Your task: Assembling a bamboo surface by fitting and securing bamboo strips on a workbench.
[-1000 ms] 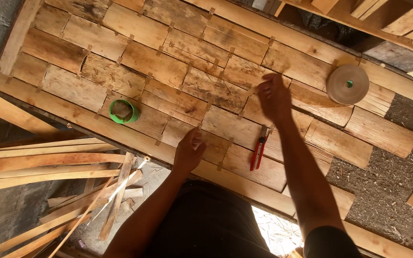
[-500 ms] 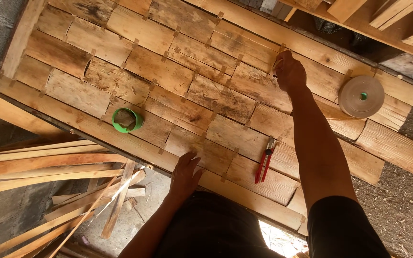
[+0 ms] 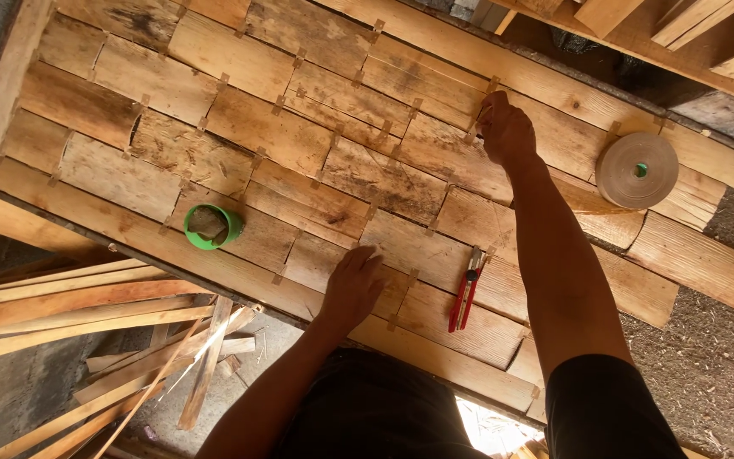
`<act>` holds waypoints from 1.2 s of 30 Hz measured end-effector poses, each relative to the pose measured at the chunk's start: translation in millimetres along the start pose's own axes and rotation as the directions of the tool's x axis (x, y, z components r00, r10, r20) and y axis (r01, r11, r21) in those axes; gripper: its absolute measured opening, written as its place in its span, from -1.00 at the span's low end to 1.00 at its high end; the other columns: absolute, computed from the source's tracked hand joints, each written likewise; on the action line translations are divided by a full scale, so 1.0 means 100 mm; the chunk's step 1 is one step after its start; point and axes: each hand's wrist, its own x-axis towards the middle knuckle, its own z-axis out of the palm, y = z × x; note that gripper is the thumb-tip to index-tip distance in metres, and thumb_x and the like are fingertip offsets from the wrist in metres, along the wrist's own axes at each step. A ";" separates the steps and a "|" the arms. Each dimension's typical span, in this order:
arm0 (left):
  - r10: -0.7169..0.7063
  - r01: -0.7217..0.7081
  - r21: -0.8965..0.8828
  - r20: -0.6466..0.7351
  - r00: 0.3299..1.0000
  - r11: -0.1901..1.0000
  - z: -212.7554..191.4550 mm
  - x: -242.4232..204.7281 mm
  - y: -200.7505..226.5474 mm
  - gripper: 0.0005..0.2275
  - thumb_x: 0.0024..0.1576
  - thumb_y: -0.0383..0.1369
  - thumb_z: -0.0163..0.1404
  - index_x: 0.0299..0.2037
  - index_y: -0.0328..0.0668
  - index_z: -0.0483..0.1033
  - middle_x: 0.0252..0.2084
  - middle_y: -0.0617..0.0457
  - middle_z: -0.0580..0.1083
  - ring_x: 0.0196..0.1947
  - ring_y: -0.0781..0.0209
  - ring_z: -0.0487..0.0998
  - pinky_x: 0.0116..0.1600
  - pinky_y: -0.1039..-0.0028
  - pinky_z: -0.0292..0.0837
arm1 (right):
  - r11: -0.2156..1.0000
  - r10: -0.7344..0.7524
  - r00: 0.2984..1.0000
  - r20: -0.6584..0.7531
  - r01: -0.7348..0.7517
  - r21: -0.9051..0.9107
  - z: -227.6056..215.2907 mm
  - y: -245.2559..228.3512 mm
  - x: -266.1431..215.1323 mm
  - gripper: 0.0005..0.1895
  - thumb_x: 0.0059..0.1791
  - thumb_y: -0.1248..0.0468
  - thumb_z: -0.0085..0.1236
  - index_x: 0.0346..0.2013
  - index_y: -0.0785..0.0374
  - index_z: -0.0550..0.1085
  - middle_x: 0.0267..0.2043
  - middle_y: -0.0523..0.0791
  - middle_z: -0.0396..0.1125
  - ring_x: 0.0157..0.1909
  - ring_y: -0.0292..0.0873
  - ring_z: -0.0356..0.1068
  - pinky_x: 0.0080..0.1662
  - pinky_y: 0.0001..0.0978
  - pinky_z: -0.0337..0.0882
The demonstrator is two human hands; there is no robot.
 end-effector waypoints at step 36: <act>0.143 -0.325 0.480 0.377 0.915 0.814 0.95 2.39 0.20 -0.20 -0.05 -0.11 0.28 0.32 -0.44 0.21 0.35 -0.24 0.21 0.27 -0.17 0.24 0.36 0.15 0.17 | 0.980 -0.066 0.996 0.052 0.055 0.191 -0.02 0.09 0.07 -0.59 -0.01 0.41 0.30 0.05 0.31 0.30 -0.18 0.03 0.49 -0.12 -0.01 0.55 -0.08 -0.22 0.54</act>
